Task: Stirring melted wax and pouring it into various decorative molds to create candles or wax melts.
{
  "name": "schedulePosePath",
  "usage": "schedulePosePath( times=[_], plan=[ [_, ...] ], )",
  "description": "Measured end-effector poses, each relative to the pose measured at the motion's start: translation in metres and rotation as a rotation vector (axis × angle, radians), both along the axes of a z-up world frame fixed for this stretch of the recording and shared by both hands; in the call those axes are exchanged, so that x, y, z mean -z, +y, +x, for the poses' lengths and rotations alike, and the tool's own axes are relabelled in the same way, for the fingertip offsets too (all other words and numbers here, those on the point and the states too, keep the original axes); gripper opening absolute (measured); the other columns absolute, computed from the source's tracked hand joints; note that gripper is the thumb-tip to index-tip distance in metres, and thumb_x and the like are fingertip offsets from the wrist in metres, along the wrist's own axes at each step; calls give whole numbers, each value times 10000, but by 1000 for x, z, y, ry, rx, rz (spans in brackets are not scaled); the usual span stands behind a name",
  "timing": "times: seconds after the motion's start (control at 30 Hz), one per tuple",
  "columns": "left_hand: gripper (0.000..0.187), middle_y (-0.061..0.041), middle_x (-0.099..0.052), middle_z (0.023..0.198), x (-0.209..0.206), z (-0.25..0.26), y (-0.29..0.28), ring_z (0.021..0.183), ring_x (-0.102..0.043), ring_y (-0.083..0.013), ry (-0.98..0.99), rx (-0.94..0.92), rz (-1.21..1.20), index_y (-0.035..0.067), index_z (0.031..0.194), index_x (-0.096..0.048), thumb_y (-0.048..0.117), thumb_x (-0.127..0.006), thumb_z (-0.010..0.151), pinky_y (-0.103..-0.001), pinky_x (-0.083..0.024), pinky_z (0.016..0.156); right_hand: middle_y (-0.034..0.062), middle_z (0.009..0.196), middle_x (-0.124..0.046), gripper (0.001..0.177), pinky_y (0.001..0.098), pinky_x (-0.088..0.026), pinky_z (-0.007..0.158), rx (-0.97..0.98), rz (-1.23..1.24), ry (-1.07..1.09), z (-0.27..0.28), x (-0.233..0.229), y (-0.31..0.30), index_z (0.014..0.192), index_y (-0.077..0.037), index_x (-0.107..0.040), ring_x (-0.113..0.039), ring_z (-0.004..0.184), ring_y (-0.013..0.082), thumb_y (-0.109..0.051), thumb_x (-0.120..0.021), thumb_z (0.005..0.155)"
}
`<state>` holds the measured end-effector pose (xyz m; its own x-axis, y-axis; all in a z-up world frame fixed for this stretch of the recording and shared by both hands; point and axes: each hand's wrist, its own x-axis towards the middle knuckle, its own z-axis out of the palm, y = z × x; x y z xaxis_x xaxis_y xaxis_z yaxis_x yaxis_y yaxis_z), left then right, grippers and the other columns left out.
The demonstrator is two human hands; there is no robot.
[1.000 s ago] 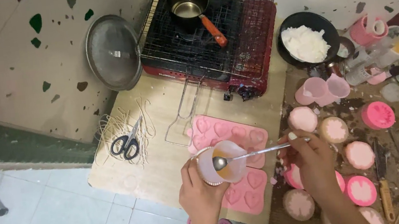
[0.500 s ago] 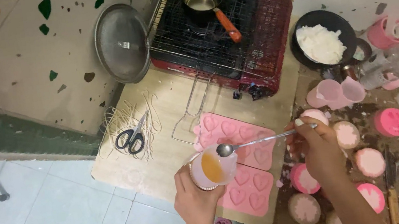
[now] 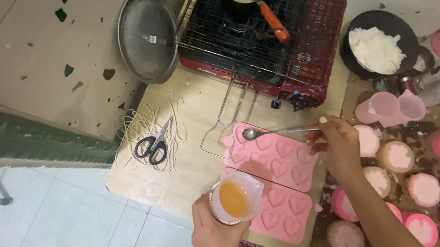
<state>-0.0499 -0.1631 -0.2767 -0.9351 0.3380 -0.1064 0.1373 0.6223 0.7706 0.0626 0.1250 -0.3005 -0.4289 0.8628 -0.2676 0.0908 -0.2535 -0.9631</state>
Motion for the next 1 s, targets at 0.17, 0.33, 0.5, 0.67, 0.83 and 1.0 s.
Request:
schedulePosePath(
  times=[0.17, 0.33, 0.5, 0.67, 0.83, 1.0],
  plan=[
    [853, -34, -661, 1116, -2, 1, -5, 999, -684, -302, 10, -4, 39, 162, 1181, -595, 298, -963, 424, -433, -580, 725, 125, 862, -695, 257, 337, -571, 561, -42, 82, -42, -12, 5, -11, 1102, 25, -633, -681, 701, 205, -214, -551, 1057],
    [864, -31, -663, 1112, 1, 3, -6, 980, -695, -294, 22, -3, 71, 153, 1182, -589, 280, -966, 415, -416, -588, 706, 129, 893, -710, 292, 341, -589, 623, -107, 202, -82, -16, -16, -38, 1124, 50, -649, -694, 750, 206, -215, -535, 1081],
    [861, -25, -665, 1111, 0, 2, -6, 957, -704, -294, 28, 20, 59, 156, 1173, -586, 264, -964, 408, -416, -590, 695, 116, 956, -749, 273, 323, -578, 703, -303, 688, -322, -10, -42, -66, 1112, 41, -683, -733, 805, 199, -177, -538, 1033],
    [859, -31, -664, 1116, -5, 1, -5, 957, -699, -304, 9, 24, 54, 160, 1184, -586, 272, -971, 424, -425, -585, 693, 142, 989, -731, 241, 338, -600, 769, -176, 485, -141, 0, -13, -55, 1161, 23, -653, -720, 858, 203, -155, -514, 1076],
    [865, -41, -662, 1125, -6, -2, -4, 950, -699, -313, 12, 31, 43, 158, 1192, -582, 280, -971, 428, -435, -579, 691, 130, 926, -696, 265, 382, -606, 708, 131, -113, 189, 44, -12, -39, 1140, 12, -642, -684, 797, 206, -223, -523, 1106],
    [864, -47, -660, 1158, -4, -2, -5, 932, -702, -326, -8, 59, 1, 146, 1193, -575, 265, -962, 429, -441, -579, 692, 257, 853, -694, 378, 436, -542, 603, -1, -1, -105, 78, -31, -80, 1053, 96, -680, -661, 676, 343, -218, -500, 1161]
  ],
)
